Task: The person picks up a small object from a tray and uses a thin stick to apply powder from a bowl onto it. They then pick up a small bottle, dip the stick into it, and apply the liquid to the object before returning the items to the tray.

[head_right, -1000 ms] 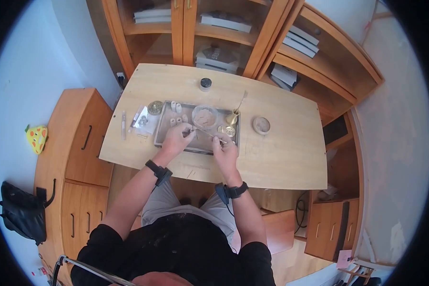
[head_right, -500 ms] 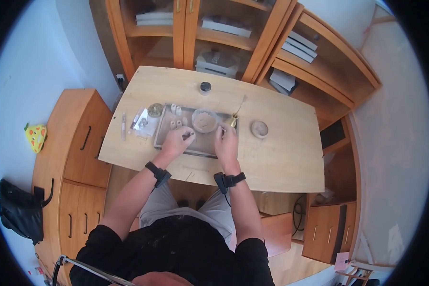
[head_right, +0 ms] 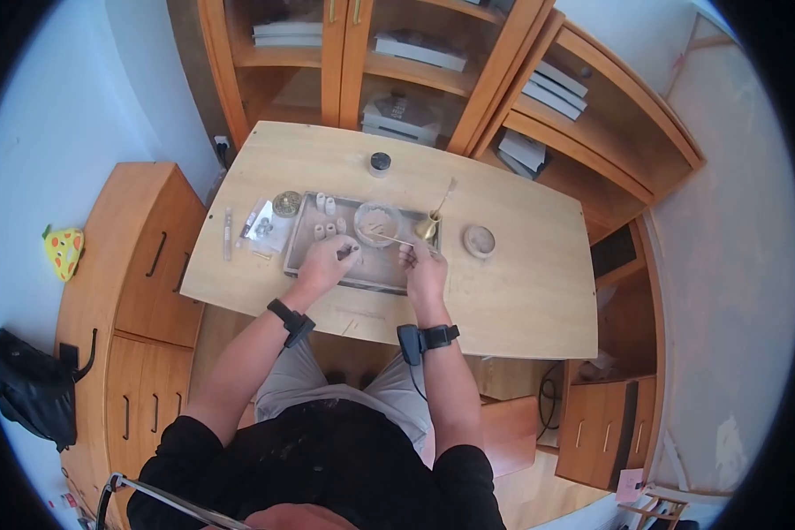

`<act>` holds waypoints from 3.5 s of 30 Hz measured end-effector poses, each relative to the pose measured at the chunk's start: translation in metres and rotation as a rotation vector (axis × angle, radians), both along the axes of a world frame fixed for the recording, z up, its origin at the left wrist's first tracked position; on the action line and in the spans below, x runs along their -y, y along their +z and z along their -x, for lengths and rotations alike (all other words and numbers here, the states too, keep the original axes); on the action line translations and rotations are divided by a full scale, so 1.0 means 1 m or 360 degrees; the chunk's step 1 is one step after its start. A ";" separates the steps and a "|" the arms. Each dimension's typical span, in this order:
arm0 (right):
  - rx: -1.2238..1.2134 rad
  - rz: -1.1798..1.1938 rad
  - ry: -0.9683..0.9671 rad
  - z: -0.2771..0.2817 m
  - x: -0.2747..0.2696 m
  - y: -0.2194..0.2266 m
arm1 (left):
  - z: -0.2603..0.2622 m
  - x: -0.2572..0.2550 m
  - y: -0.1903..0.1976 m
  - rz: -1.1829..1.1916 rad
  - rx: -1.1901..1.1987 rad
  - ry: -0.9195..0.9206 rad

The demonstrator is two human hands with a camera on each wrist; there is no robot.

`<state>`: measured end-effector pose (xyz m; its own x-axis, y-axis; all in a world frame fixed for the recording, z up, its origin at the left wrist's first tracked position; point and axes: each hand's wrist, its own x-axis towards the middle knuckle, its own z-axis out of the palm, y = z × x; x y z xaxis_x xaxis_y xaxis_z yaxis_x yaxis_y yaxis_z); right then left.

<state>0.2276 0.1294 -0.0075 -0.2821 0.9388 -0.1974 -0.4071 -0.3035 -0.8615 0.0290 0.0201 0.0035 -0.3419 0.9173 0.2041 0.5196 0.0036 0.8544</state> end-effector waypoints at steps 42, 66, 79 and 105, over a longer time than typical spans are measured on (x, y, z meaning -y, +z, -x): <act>0.0231 -0.0276 0.0014 0.010 0.000 0.000 | -0.001 0.002 0.003 -0.0043 -0.0001 -0.0015; 0.0531 -0.0922 0.0117 -0.009 0.057 0.025 | -0.003 0.002 0.005 -0.0060 -0.0058 0.0029; 0.1279 -0.1098 -0.0124 0.018 0.013 0.026 | -0.001 0.001 0.003 -0.0011 -0.0101 0.0031; 0.0411 -0.0662 0.0072 -0.007 0.052 0.019 | -0.003 0.004 0.010 -0.0002 -0.0098 0.0022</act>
